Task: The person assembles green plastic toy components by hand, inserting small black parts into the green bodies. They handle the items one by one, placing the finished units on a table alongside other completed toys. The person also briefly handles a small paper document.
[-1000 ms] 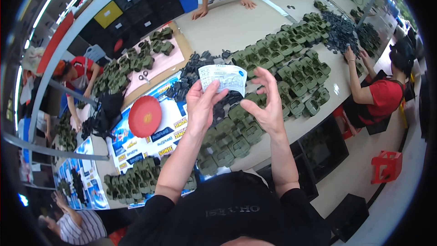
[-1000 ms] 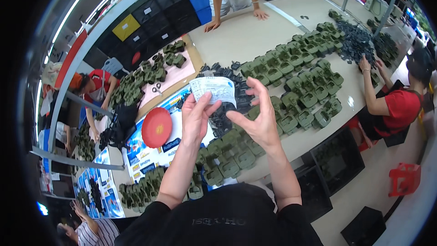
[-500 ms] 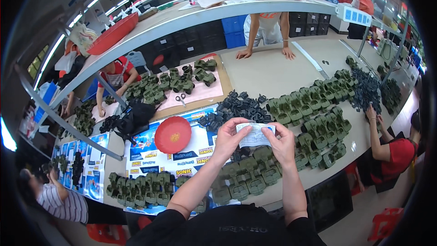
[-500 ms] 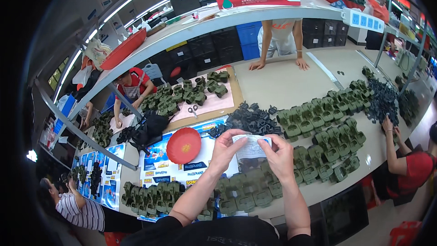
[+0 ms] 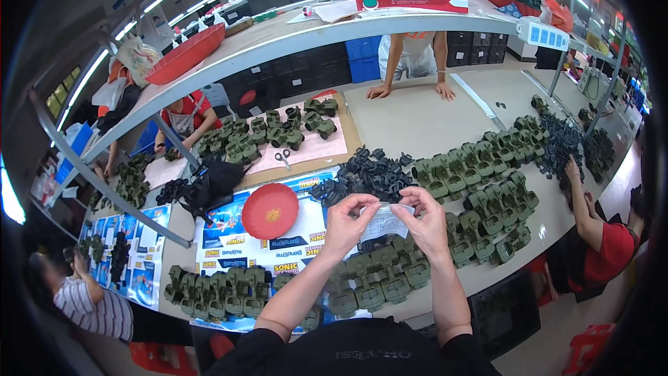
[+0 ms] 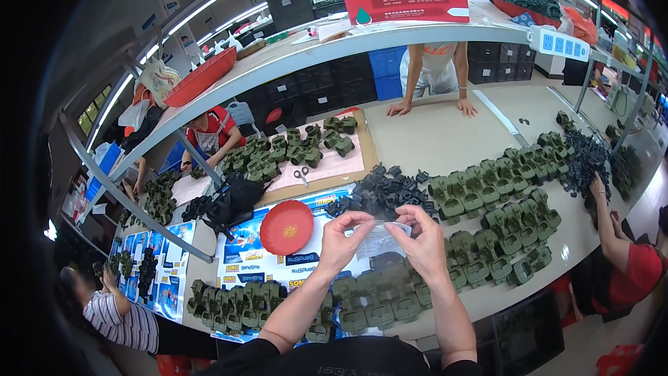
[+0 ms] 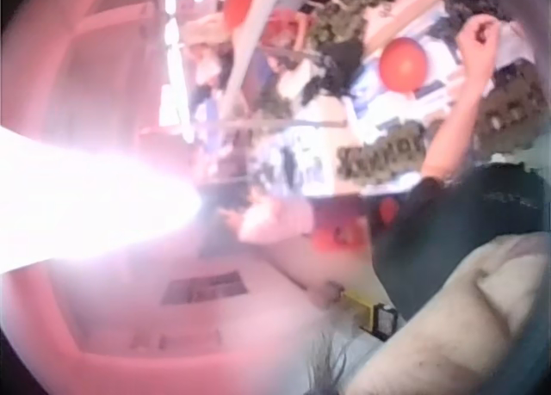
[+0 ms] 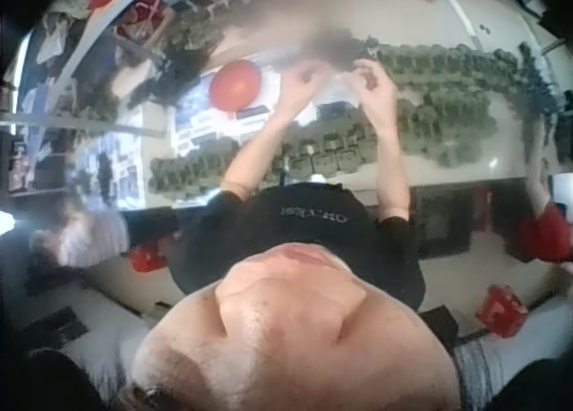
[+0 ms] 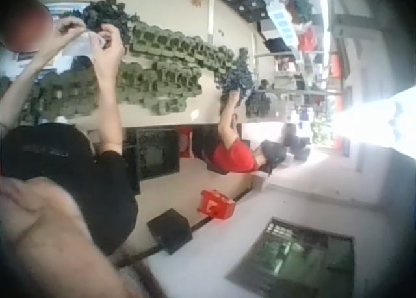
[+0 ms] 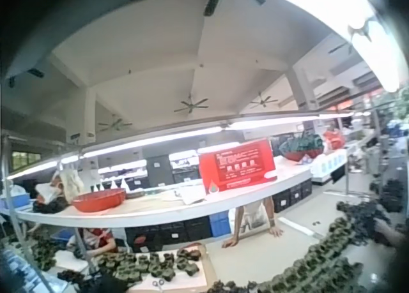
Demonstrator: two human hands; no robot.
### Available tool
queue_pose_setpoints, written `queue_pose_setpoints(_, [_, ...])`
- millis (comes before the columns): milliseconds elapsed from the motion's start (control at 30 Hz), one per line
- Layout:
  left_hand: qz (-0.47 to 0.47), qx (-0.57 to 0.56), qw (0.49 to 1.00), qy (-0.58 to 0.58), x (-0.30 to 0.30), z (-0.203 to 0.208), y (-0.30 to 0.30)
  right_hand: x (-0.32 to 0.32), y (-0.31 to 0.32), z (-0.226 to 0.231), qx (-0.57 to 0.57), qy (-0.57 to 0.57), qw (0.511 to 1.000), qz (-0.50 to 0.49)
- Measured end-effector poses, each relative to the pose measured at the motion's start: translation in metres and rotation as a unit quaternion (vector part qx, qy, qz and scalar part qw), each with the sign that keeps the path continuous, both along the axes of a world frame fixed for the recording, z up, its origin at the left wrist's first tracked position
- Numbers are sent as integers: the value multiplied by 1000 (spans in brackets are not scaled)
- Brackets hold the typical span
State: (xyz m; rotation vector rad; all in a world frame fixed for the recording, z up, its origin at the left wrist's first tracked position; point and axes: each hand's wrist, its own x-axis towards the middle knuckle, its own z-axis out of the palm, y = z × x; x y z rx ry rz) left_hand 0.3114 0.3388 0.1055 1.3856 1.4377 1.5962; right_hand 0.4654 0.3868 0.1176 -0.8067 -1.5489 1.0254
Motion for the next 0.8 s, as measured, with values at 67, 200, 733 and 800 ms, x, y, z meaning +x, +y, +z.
queue_pose_setpoints(67, [-6,-4,1000,-5,0,3,-3,-2,0,2,-1,-14,1000,7])
queue_pose_setpoints(200, [2,-3,1000,6,-1,14,-10,-6,6,2,-21,-34,999,31])
queue_pose_setpoints(733, [-43,28,979,-198,-38,5,-27,-43,-10,6,-66,3,990,127])
queue_pose_setpoints(800, [-52,25,980,-192,-38,9,-25,-42,-10,14,-63,15,990,129])
